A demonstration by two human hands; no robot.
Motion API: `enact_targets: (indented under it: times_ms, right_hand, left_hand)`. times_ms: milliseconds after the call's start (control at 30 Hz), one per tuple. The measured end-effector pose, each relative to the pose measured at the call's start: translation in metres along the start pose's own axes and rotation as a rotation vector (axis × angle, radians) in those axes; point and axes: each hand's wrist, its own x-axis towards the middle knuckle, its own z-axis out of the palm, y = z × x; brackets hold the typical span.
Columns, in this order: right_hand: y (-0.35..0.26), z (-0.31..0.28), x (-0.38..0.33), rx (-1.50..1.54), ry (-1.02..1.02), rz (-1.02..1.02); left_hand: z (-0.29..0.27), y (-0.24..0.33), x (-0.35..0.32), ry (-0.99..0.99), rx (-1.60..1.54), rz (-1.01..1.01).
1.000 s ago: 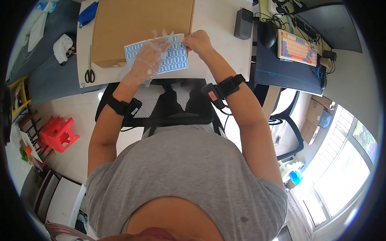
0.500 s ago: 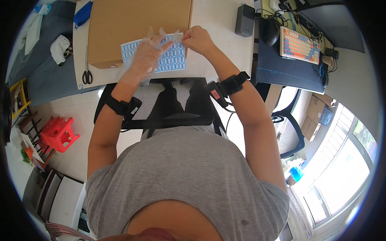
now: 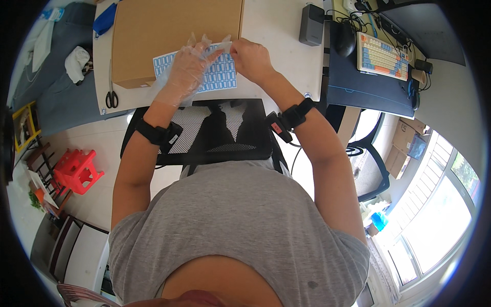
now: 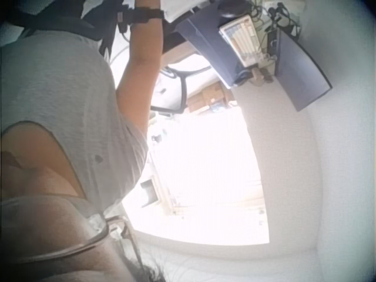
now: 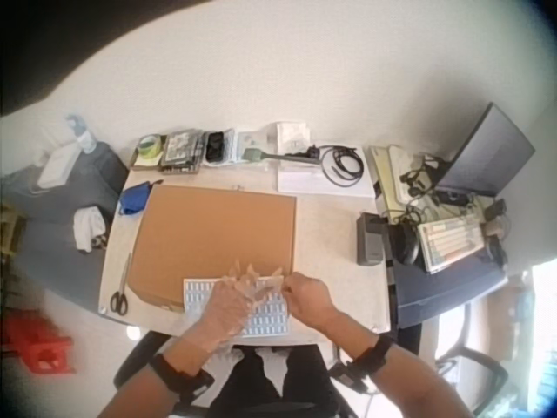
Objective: The person picks up a cardboard box from a table, carries it to a desk, opens the lid, removes a foam sheet, writes on a sheet of labels with a pen, and peels a label off the sheet.
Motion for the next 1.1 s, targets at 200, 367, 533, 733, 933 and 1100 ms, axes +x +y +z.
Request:
enact_targets:
  times_ms: [200,367,533,733,933,1100]
  right_hand:
    - [-0.002,-0.003,-0.005,-0.013,0.049,-0.129]
    - [0.003,0.002,-0.011,0.031,0.069,-0.150]
    - [0.004,0.003,-0.015,0.148,0.072,-0.131]
    - [0.010,0.009,-0.017,0.379,0.031,0.052]
    - [0.017,0.013,-0.018,0.510,0.024,0.110]
    - [0.018,0.013,-0.016,0.552,-0.008,0.211]
  left_hand:
    - [-0.002,0.002,0.000,0.003,0.016,-0.005]
    - [-0.003,0.002,0.000,0.009,0.004,0.004]
    - [-0.001,0.001,-0.001,0.036,-0.025,0.000]
    - [0.000,0.001,-0.001,0.059,-0.017,0.005]
    - [0.000,0.000,-0.001,0.094,-0.030,0.017]
    - [-0.008,0.002,0.001,0.044,-0.054,-0.040]
